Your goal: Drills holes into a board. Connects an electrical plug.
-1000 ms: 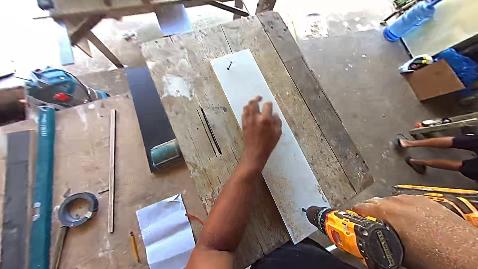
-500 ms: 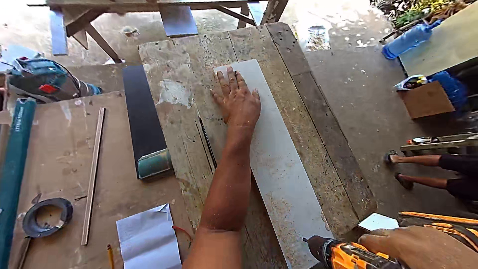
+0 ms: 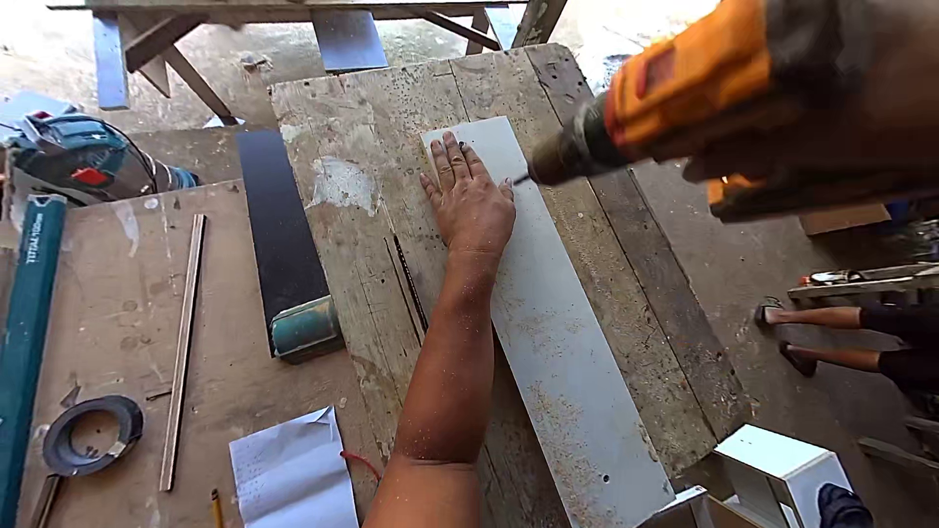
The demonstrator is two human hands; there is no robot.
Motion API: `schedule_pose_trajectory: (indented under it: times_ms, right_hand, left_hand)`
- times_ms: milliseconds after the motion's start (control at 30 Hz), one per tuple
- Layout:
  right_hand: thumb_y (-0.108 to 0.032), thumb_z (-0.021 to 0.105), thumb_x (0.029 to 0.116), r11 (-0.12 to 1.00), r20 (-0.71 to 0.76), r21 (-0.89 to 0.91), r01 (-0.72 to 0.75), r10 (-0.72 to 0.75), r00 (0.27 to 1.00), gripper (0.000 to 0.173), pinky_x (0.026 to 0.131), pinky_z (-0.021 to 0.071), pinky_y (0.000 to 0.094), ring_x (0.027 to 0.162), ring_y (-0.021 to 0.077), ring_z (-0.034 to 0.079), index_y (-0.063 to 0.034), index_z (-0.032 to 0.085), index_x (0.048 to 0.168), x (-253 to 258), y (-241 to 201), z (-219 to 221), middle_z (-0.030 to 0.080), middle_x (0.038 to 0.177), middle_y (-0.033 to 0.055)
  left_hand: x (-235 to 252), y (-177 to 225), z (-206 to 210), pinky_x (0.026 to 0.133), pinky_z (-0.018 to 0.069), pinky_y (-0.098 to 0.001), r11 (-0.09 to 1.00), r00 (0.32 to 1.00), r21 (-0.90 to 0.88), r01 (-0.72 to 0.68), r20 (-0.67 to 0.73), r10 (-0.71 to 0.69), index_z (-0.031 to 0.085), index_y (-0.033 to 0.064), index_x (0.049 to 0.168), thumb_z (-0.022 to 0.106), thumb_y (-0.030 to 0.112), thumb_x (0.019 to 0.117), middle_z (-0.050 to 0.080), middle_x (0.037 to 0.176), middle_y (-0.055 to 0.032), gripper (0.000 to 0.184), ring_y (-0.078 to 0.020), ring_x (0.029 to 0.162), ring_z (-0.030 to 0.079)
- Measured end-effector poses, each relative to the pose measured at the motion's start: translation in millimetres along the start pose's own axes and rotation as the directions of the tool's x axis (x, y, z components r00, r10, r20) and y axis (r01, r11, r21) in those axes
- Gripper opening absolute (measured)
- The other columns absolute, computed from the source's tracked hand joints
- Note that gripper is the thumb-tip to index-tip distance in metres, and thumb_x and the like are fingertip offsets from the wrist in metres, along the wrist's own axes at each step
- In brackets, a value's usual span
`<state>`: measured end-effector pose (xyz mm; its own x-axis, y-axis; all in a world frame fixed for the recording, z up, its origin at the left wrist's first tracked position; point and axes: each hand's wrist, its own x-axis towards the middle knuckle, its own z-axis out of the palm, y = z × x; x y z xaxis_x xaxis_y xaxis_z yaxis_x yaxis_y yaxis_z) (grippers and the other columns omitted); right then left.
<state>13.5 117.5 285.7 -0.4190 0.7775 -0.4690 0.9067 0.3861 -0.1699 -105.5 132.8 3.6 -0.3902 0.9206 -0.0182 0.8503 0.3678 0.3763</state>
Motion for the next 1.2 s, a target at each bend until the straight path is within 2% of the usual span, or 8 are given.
schedule_pose_trajectory:
  times_ms: [33, 67, 133, 300, 433, 533, 933, 1200]
  right_hand:
    - [-0.023, 0.077, 0.0846, 0.993, -0.068, 0.01, 0.12, -0.119, 0.991, 0.026, 0.061, 0.0605, 0.0304, 0.066, 0.011, 0.067, -0.0127, 0.067, 0.106, 35.5, 36.5, -2.6, 0.068, 0.082, 0.0034]
    - [-0.021, 0.079, 0.0773, 0.98, -0.152, 0.099, 0.174, -0.158, 0.976, 0.024, 0.049, 0.0562, 0.0319, 0.055, 0.0125, 0.064, -0.0155, 0.069, 0.099, 61.2, 50.7, -0.4, 0.069, 0.074, 0.0032]
    - [-0.01, 0.077, 0.0795, 0.958, -0.186, 0.218, 0.185, -0.145, 0.972, 0.016, 0.041, 0.0485, 0.0299, 0.046, 0.0135, 0.057, -0.0117, 0.07, 0.094, 90.6, 43.0, 0.0, 0.067, 0.068, 0.0056]
    - [-0.009, 0.076, 0.0814, 0.976, -0.133, 0.197, 0.095, -0.07, 0.989, 0.016, 0.043, 0.0503, 0.0278, 0.048, 0.0132, 0.059, -0.0098, 0.069, 0.096, 136.3, 20.8, 2.7, 0.066, 0.067, 0.0058]
    - [-0.011, 0.074, 0.0851, 0.99, -0.091, 0.127, 0.059, -0.047, 0.995, 0.012, 0.043, 0.0465, 0.0281, 0.045, 0.0141, 0.054, -0.0083, 0.068, 0.095, 140.0, 10.2, 7.4, 0.062, 0.063, 0.0071]
    - [-0.017, 0.077, 0.0881, 0.998, -0.086, 0.053, 0.03, -0.025, 0.996, 0.015, 0.046, 0.0503, 0.0309, 0.05, 0.0154, 0.059, -0.0117, 0.069, 0.099, 140.4, 6.1, 9.4, 0.067, 0.07, 0.0061]
    - [-0.01, 0.077, 0.0839, 0.992, -0.09, 0.115, 0.051, -0.041, 0.995, 0.016, 0.044, 0.0503, 0.0311, 0.047, 0.0164, 0.058, -0.0088, 0.069, 0.098, 148.1, 12.9, 7.3, 0.065, 0.066, 0.0084]
    - [-0.006, 0.073, 0.0801, 0.979, -0.114, 0.172, 0.114, -0.095, 0.989, 0.011, 0.039, 0.0433, 0.0252, 0.041, 0.012, 0.052, -0.0087, 0.068, 0.09, 149.5, 17.4, 6.7, 0.061, 0.059, 0.0058]
  left_hand:
    - [0.1, -0.2, 1.2, 0.126, 0.0069, -0.0631, 1.0, 1.0, 0.001, 0.002, -0.004, -0.002, 0.024, 0.002, 0.163, 0.038, 0.06, 0.1022, 0.006, 0.175, -0.0109, 0.085, -0.0311, 0.161, 0.001]
    - [0.2, -0.5, 1.7, 0.126, 0.0072, -0.0628, 1.0, 1.0, 0.005, 0.002, -0.007, -0.002, 0.025, 0.0023, 0.163, 0.037, 0.062, 0.1019, 0.006, 0.175, -0.0106, 0.086, -0.0308, 0.161, 0.001]
    - [0.6, -0.7, 2.2, 0.126, 0.008, -0.0629, 1.0, 1.0, 0.014, 0.005, -0.009, -0.005, 0.025, 0.003, 0.163, 0.036, 0.063, 0.1015, 0.007, 0.175, -0.0096, 0.086, -0.0305, 0.161, 0.002]
    - [0.9, 0.3, 3.0, 0.126, 0.0082, -0.0626, 1.0, 1.0, 0.013, 0.01, -0.014, -0.01, 0.026, 0.0041, 0.163, 0.036, 0.063, 0.1013, 0.009, 0.174, -0.0095, 0.086, -0.0303, 0.161, 0.003]
    - [0.4, 0.7, 2.1, 0.126, 0.0068, -0.0623, 1.0, 1.0, 0.014, 0.009, -0.007, -0.009, 0.025, 0.0034, 0.163, 0.035, 0.062, 0.1018, 0.008, 0.174, -0.0104, 0.085, -0.0301, 0.161, 0.002]
    - [0.1, 0.7, 1.3, 0.126, 0.0063, -0.0628, 1.0, 1.0, 0.01, 0.007, -0.009, -0.007, 0.029, 0.0043, 0.162, 0.035, 0.062, 0.1019, 0.007, 0.175, -0.0093, 0.084, -0.029, 0.161, 0.001]
    - [-0.5, 1.4, 0.7, 0.126, 0.0092, -0.0638, 1.0, 1.0, 0.015, 0.003, -0.012, -0.003, 0.029, 0.0046, 0.162, 0.037, 0.062, 0.1018, 0.008, 0.175, -0.0093, 0.084, -0.0295, 0.161, 0.003]
    - [0.1, 1.0, 1.6, 0.126, 0.0077, -0.0635, 1.0, 1.0, 0.009, 0.009, -0.007, -0.008, 0.027, 0.0035, 0.162, 0.036, 0.06, 0.1022, 0.007, 0.175, -0.0077, 0.083, -0.0292, 0.161, 0.002]
